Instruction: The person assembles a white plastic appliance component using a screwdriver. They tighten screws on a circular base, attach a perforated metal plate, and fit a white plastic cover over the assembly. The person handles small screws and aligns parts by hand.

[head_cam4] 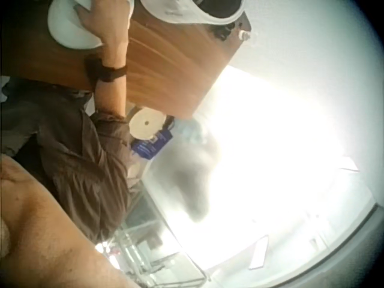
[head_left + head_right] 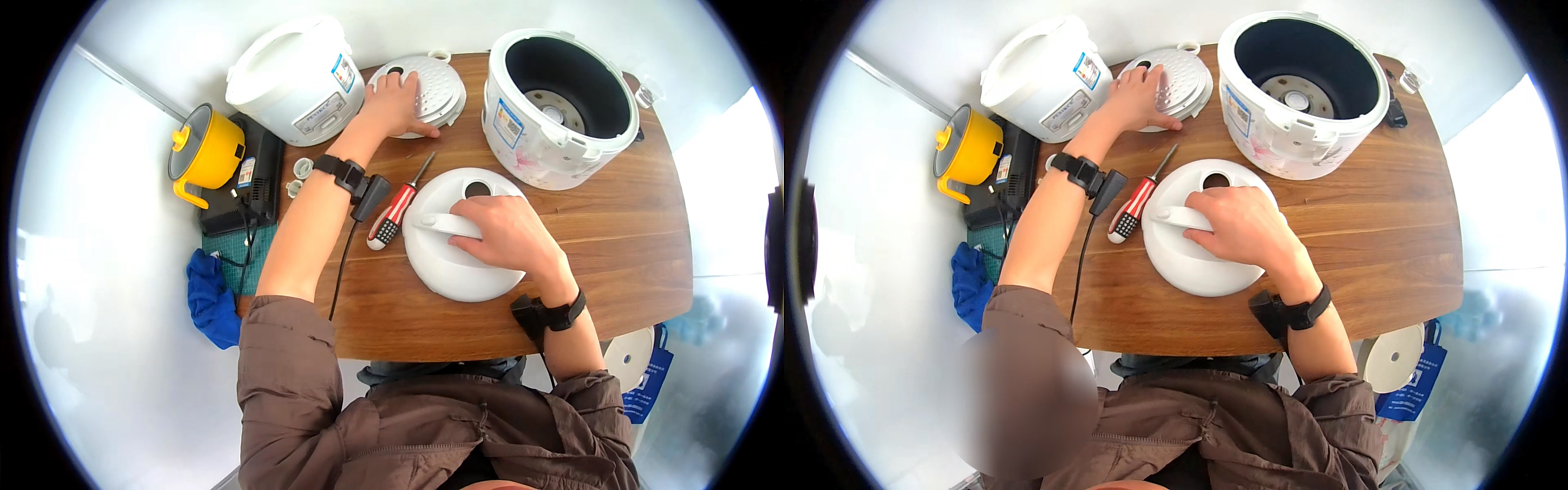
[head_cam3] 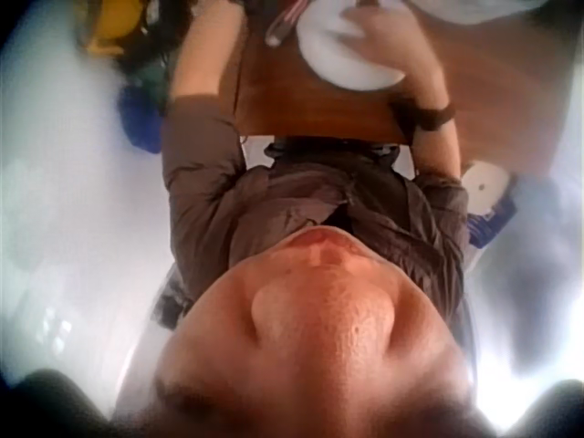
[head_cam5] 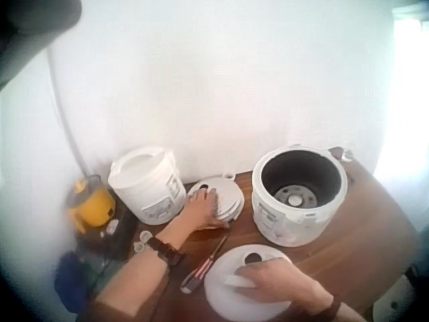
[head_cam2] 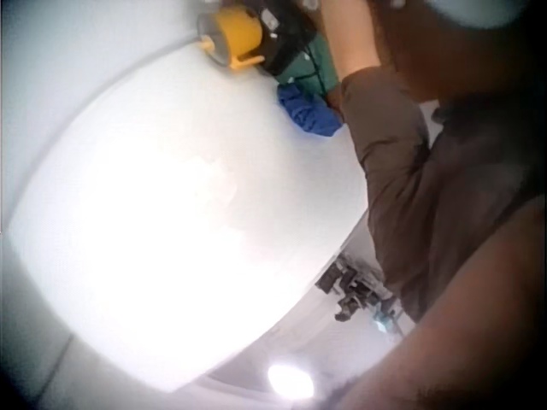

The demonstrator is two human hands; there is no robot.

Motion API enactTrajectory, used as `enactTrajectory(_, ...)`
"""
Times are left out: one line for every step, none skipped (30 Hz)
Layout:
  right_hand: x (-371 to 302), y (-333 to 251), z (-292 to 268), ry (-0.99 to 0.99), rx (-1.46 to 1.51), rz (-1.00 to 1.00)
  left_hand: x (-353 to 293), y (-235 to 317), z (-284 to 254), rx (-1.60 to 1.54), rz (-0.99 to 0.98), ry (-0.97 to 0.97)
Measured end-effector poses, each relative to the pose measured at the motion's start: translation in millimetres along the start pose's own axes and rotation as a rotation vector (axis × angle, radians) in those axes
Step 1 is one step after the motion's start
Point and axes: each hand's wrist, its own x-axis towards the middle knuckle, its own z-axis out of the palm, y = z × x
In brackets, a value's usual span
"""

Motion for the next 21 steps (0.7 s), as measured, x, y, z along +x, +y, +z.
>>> enactTrajectory(-0.7,0.9,0.1,0.006,0.002,-0.007,4.7,-2.4,-0.3,0.012,-0.006,-0.028)
enactTrajectory(-0.1,0.6,-0.6,-0.002,-0.001,-0.004,8.8,-4.9,-0.3,0.025,-0.012,-0.056)
enactTrajectory(0.2,0.2,-0.8,-0.012,-0.002,0.004,10.8,-3.8,-1.3,0.045,-0.012,-0.081)
enactTrajectory(0.1,0.6,-1.1,-0.023,-0.003,0.012,12.8,-2.9,-2.5,0.065,-0.012,-0.107)
enactTrajectory(-0.5,2.2,-0.8,-0.023,-0.008,0.014,14.6,-1.9,-3.5,0.086,-0.012,-0.132)
enactTrajectory(-0.8,3.9,0.5,-0.025,-0.012,0.012,15.0,-2.1,-2.8,0.074,-0.007,-0.138)
enactTrajectory(-1.1,4.9,1.4,-0.028,-0.016,0.010,16.4,-1.6,-2.2,0.084,0.000,-0.142)
enactTrajectory(-1.3,4.6,1.3,-0.023,-0.018,0.009,17.5,-1.2,-1.5,0.093,0.005,-0.146)
enactTrajectory(-1.5,4.6,0.7,-0.018,-0.022,0.009,18.8,0.0,-0.9,0.101,0.012,-0.148)
enactTrajectory(-1.8,4.9,0.5,-0.014,-0.025,0.009,19.4,0.9,-0.1,0.105,0.024,-0.143)
enactTrajectory(-2.4,6.0,1.4,-0.001,-0.022,0.006,19.5,1.4,0.7,0.109,0.035,-0.138)
enactTrajectory(-2.2,7.0,2.4,0.013,-0.020,0.001,19.6,0.8,0.8,0.113,0.045,-0.132)
enactTrajectory(-2.2,7.6,3.4,0.027,-0.017,-0.004,18.8,-0.6,0.8,0.080,0.053,-0.108)
enactTrajectory(-2.3,7.9,4.3,0.030,-0.012,-0.004,17.6,-2.7,0.6,0.047,0.060,-0.083)
enactTrajectory(-2.6,8.6,4.7,0.033,-0.008,-0.003,16.4,-3.1,-1.5,0.012,0.069,-0.057)
enactTrajectory(-2.6,9.0,4.7,0.036,-0.005,-0.002,15.1,-4.1,-3.8,-0.021,0.081,-0.020)
enactTrajectory(-2.3,9.1,4.3,0.035,-0.003,-0.003,13.6,-5.9,-6.7,-0.054,0.093,0.018)
enactTrajectory(-2.3,9.1,4.3,0.032,0.000,-0.003,11.7,-7.6,-10.4,-0.089,0.104,0.054)
enactTrajectory(-2.2,9.2,4.3,0.030,0.003,-0.003,10.1,-11.4,-15.9,-0.218,0.132,0.068)
enactTrajectory(-1.7,10.1,4.1,0.022,0.004,0.000,8.3,-17.2,-22.8,-0.347,0.159,0.083)
enactTrajectory(-0.9,10.0,4.8,0.010,0.010,-0.002,2.8,-24.3,-31.3,-0.475,0.177,0.097)
